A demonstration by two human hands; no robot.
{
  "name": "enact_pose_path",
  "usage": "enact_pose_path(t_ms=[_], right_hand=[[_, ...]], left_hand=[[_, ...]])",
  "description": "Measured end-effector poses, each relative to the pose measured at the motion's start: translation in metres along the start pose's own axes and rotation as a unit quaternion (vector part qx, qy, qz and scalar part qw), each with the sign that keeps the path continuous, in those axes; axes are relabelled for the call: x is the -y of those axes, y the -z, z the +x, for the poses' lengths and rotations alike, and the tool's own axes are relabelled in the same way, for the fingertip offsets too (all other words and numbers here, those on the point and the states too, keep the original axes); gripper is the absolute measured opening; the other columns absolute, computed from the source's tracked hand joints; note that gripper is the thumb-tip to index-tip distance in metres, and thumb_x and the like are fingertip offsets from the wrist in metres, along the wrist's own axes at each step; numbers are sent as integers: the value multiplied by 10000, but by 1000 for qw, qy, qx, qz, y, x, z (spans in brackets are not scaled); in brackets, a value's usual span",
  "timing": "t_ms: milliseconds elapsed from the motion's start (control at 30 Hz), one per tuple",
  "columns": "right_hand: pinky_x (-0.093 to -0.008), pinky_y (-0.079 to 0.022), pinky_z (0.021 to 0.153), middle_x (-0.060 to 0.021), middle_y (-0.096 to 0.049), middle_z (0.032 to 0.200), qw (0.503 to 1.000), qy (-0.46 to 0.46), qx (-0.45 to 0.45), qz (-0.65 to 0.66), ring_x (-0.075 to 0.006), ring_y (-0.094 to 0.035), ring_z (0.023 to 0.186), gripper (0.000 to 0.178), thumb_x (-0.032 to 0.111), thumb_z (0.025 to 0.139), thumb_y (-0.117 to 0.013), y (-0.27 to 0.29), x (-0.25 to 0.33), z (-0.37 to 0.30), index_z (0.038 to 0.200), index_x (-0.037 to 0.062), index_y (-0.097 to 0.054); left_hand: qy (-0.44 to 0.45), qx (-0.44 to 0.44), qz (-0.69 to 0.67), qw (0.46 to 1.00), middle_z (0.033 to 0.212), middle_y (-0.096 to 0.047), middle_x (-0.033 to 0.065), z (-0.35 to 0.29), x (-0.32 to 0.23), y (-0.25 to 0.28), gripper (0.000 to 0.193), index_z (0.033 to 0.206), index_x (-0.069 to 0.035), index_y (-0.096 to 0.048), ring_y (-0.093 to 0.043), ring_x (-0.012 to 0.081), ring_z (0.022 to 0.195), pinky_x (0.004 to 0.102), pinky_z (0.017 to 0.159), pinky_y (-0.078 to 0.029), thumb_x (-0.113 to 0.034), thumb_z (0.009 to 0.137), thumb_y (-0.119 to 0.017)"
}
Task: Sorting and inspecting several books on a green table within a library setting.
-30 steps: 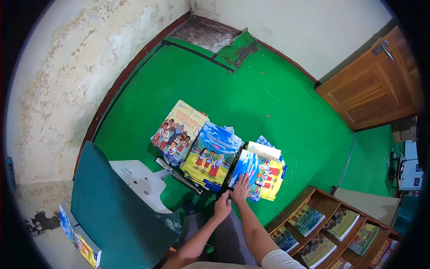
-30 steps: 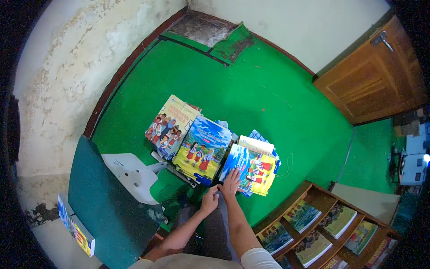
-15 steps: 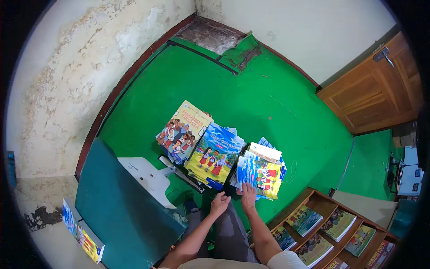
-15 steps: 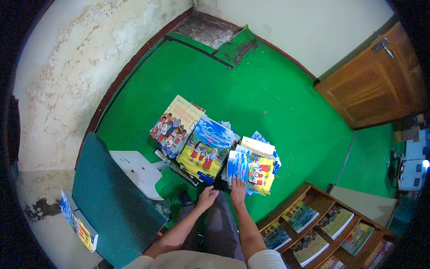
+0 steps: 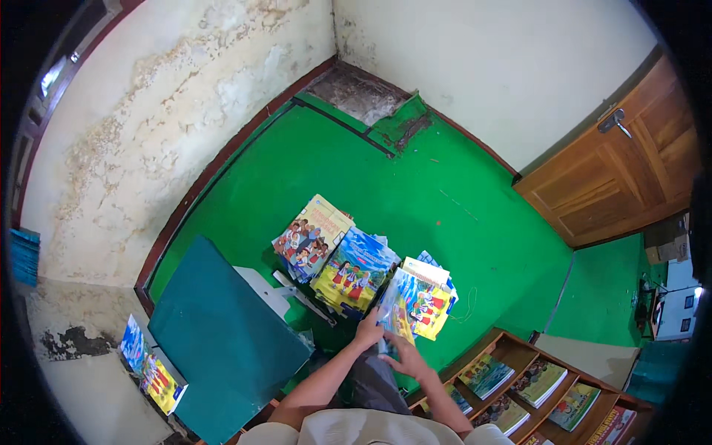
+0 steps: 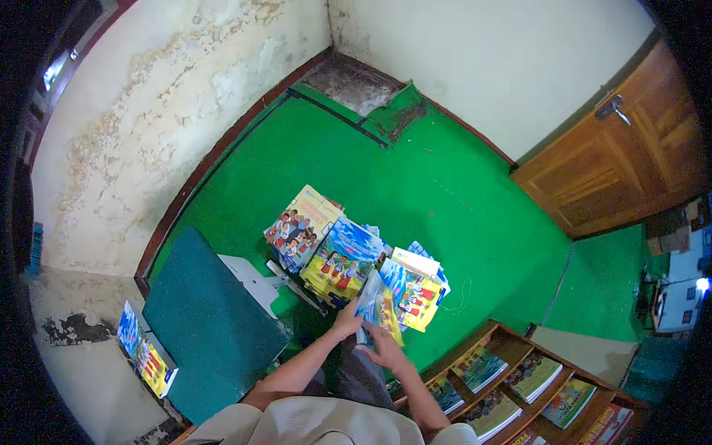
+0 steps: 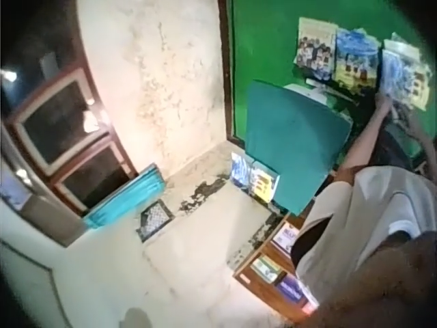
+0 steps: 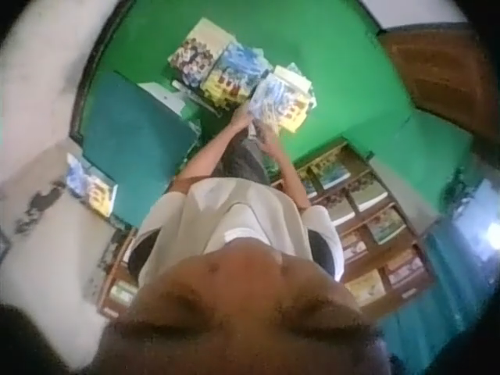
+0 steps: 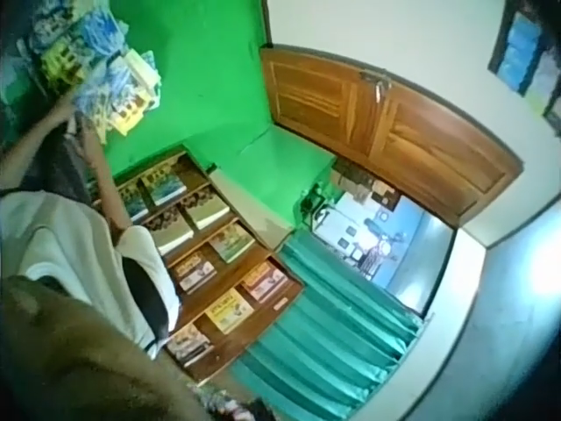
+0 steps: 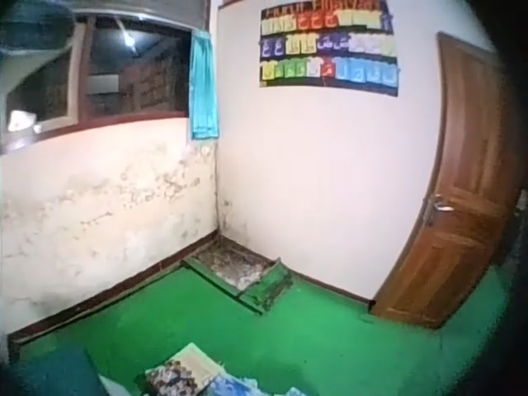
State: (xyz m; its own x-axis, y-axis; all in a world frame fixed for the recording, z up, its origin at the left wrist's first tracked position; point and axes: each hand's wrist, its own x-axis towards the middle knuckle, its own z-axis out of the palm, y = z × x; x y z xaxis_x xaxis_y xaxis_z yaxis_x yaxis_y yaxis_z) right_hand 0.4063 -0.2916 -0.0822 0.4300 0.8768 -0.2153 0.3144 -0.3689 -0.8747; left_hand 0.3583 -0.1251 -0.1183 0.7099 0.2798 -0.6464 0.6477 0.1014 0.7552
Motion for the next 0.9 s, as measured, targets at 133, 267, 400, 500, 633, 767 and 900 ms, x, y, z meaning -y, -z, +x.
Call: enact_pose_path(t_ms=[133,267,400,500,633,767,900], right_hand=[[-411,-349,912,-156,-415,1268,995,-35,-89,-15,-325,-437,1113,581,348,813,-532,46,-4,10,1286,62,-352],[-420,-302,940,-140,-272,1379,968,15,-195,-159,-321,-342,1209,618,373,803,-538,89,-27,46,1310,91,-324],[-374,-366,878,-151,-482,1204,966,33,-11,-256,-276,-473,1059,499,316,789,-568,111,-11,66,1206,63,-465],[-290,-422,743,-115,-604,949,991,-84,103,-4,-194,-544,829,410,301,810,-553,103,21,71,1090,1,-543],[-198,-378,611,-32,-570,773,991,-3,59,117,-95,-461,665,227,179,828,-515,71,75,69,924,-16,-580],[-191,-358,585,-7,-546,744,983,34,28,176,-79,-433,640,168,141,834,-502,32,93,86,883,-6,-566],[-190,-354,564,4,-528,718,970,40,-25,240,-64,-422,618,124,122,842,-502,-42,138,115,862,9,-550]], left_hand=[[-94,-27,160,982,1047,-573,152,-20,-6,18,468,1218,-18,-403,-564,297,848,353,730,-444,-192,799,-520],[-179,-18,118,977,1064,-570,151,-36,6,50,452,1219,-7,-409,-562,285,870,345,743,-440,-160,805,-509],[-236,10,-2,972,1096,-558,152,-57,5,82,451,1223,7,-412,-554,272,914,335,775,-432,-173,819,-498],[-218,99,-105,965,1121,-547,151,-97,-2,106,477,1228,20,-413,-542,257,960,320,821,-419,-262,848,-476],[-144,117,-513,838,1129,-543,136,-158,5,137,534,1218,15,-426,-537,236,971,300,848,-403,-380,859,-433],[-155,84,-709,683,1184,-495,137,-207,31,141,703,1228,14,-395,-531,230,969,343,878,-382,-567,840,-320],[-219,-159,-505,819,1073,-518,147,-216,76,95,476,1213,9,-371,-528,226,882,292,783,-413,-297,863,-467]])
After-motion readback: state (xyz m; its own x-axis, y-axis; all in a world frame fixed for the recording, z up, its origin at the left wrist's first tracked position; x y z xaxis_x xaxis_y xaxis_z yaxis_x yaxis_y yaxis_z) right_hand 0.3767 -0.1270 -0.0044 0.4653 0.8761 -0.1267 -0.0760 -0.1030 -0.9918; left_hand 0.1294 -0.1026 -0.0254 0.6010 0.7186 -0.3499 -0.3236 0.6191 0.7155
